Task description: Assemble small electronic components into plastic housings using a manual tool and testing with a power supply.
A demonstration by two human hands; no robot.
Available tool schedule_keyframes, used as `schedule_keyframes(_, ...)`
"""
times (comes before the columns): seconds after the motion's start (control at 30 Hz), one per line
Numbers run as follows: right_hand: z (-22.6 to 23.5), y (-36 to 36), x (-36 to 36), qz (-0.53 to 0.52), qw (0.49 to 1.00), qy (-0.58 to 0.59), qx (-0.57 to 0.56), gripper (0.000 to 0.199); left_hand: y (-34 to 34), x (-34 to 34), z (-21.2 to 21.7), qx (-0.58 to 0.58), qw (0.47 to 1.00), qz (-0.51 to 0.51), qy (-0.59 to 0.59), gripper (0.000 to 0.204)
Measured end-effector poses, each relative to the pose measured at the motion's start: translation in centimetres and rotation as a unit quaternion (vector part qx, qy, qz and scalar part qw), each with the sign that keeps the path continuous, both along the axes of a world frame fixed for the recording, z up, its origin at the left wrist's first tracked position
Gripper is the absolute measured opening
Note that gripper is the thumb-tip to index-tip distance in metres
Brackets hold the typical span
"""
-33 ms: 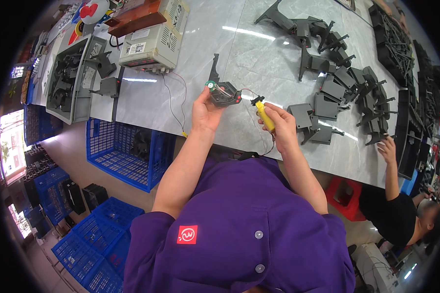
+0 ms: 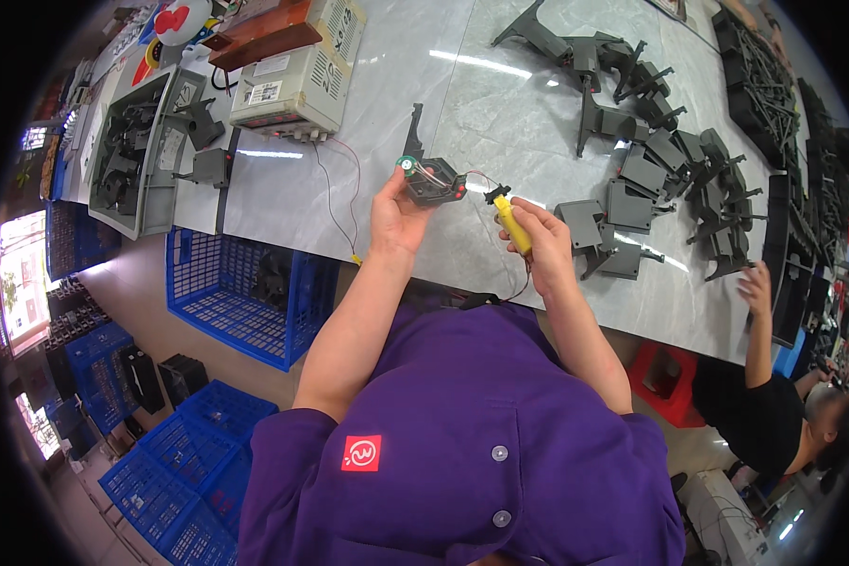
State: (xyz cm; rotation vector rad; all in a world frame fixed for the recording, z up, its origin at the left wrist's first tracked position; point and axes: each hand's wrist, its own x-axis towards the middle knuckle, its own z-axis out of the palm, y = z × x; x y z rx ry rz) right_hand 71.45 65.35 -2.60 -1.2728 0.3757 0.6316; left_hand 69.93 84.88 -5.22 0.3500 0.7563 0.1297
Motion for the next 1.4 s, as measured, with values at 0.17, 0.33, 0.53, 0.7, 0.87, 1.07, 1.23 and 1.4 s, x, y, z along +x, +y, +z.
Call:
schedule_keyframes(0.17, 0.1, -0.3, 0.4, 0.007, 0.998, 0.045, 0.051, 0.039, 0.2, -0.1, -0.3, 0.001, 1.000, -0.006, -0.009, 0.023)
schedule_keyframes(0.33, 0.1, -0.6, 0.7, 0.006, 0.991, 0.094, 0.100, 0.038, 0.3, -0.1, -0.7, -0.009, 1.000, -0.006, -0.009, 0.025)
schedule_keyframes(0.53, -0.2, -0.9, 0.8, -0.011, 0.973, 0.154, 0.173, 0.034, 0.2, -0.2, -0.4, -0.014, 1.000, -0.004, 0.000, 0.020)
schedule_keyframes(0.7, 0.2, -0.8, 0.6, 0.020, 0.985, 0.108, 0.132, 0.040, 0.3, -0.2, -0.6, -0.019, 1.000, -0.003, -0.006, 0.019)
schedule_keyframes(0.87, 0.3, -0.9, 0.4, 0.039, 0.994, 0.058, 0.085, 0.042, 0.5, 0.1, -0.7, -0.014, 1.000, -0.007, 0.000, 0.020)
schedule_keyframes(1.07, 0.4, -0.7, 0.4, 0.063, 0.996, 0.029, 0.057, 0.040, 1.0, -0.3, -2.3, -0.032, 0.998, 0.003, -0.052, 0.028)
schedule_keyframes(1.23, 0.3, -0.8, 0.3, 0.046, 0.997, 0.033, 0.049, 0.037, 0.1, -0.2, -0.8, -0.010, 1.000, -0.010, -0.015, 0.027)
schedule_keyframes(1.4, 0.7, -0.6, 0.4, 0.046, 0.996, 0.036, 0.062, 0.038, 0.1, -0.4, 0.1, 0.006, 0.997, -0.046, -0.062, 0.024)
